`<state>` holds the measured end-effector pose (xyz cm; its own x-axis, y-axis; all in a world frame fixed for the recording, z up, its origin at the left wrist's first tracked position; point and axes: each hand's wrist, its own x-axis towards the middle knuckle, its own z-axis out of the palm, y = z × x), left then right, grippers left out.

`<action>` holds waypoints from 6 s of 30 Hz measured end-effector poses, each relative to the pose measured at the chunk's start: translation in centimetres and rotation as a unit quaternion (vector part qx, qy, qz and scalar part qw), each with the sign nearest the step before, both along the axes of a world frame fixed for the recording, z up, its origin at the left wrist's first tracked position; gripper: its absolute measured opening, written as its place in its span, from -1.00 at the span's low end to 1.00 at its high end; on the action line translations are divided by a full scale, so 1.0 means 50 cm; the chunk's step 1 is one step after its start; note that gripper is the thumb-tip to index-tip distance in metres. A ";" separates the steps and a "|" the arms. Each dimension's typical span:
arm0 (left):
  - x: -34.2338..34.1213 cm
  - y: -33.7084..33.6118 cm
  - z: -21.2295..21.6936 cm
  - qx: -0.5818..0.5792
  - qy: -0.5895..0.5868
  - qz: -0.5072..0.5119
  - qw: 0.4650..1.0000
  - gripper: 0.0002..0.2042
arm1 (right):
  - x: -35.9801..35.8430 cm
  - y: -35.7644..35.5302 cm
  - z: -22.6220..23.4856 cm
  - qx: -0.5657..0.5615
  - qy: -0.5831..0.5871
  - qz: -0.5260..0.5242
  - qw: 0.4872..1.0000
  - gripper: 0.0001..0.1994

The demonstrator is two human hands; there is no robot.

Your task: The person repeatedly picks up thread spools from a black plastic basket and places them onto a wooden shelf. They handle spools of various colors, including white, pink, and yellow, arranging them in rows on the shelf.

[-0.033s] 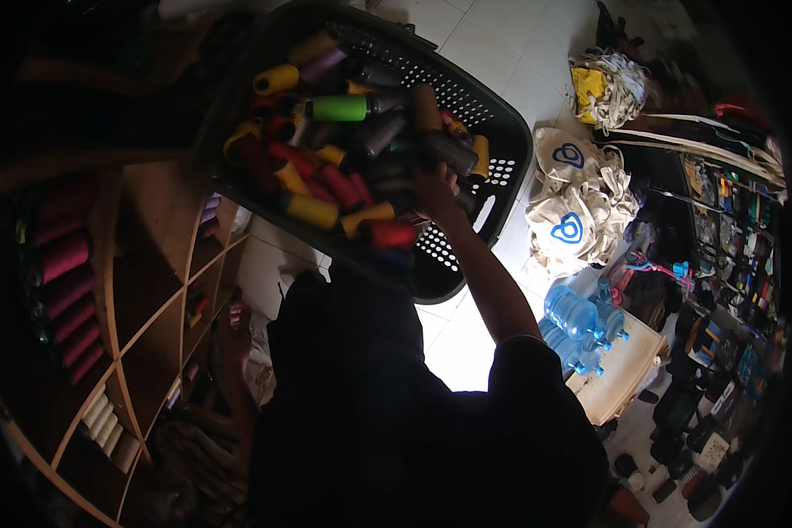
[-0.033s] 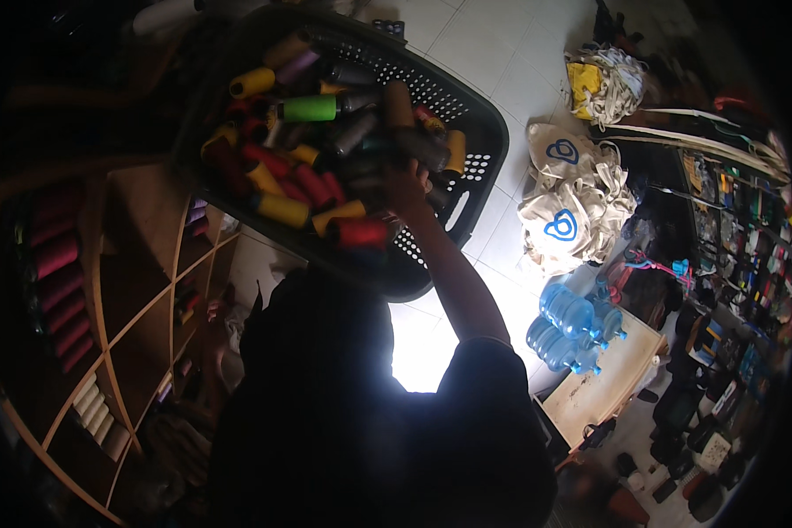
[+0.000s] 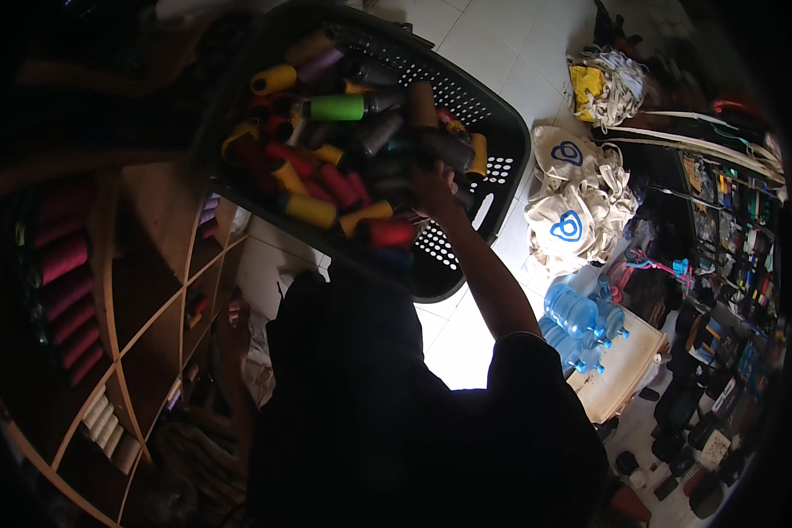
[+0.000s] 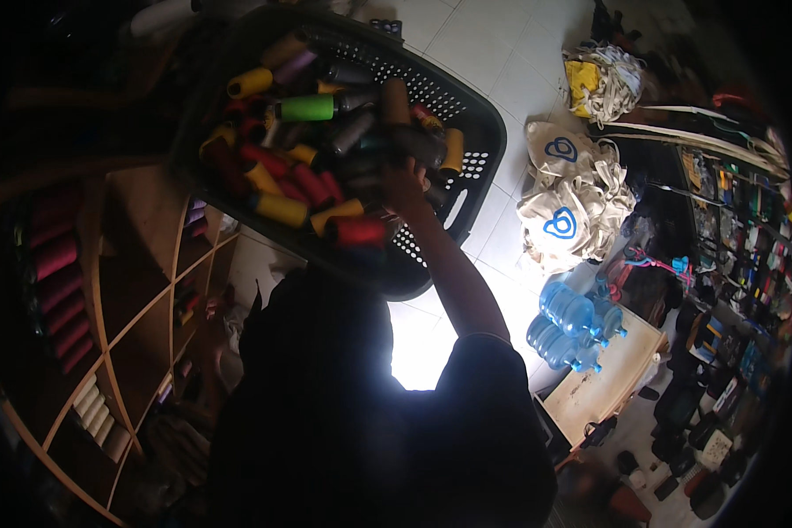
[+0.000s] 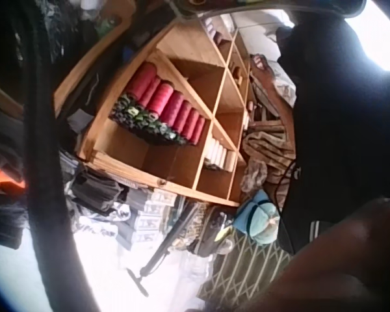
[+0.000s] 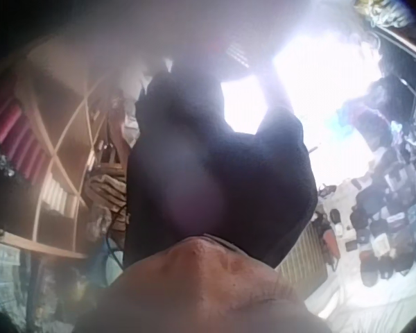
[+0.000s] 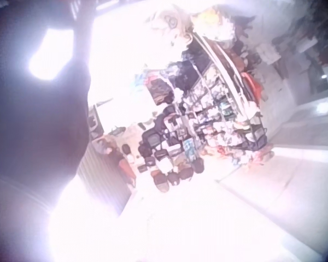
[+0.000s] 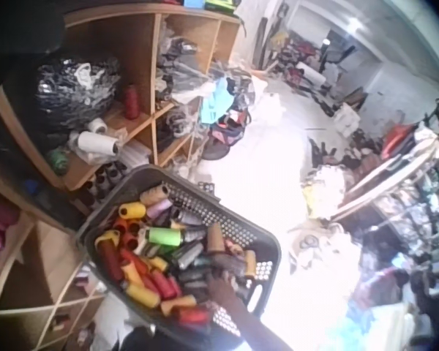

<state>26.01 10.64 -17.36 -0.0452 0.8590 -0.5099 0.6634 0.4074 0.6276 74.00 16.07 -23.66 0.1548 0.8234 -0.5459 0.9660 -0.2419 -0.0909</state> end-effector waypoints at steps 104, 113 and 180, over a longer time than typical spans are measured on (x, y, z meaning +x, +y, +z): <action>0.129 0.145 0.215 -0.064 -0.441 0.277 0.851 -0.41 | -0.092 -0.188 -0.104 0.145 -0.008 -0.236 0.961 -0.65; 0.088 0.139 0.157 -0.018 -0.544 0.233 0.806 -0.47 | -0.014 -0.215 0.159 0.305 0.028 -0.387 0.870 -0.65; -0.546 -0.324 0.303 0.475 -0.005 0.415 0.776 -0.51 | -1.303 -0.188 0.490 0.141 0.650 0.317 0.676 -0.33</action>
<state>-1.27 -5.54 -2.19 -0.7839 0.5246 0.3321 0.4129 0.0409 0.9099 8.84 6.66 0.85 -0.7376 0.5992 0.3113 -0.0723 0.3882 -0.9187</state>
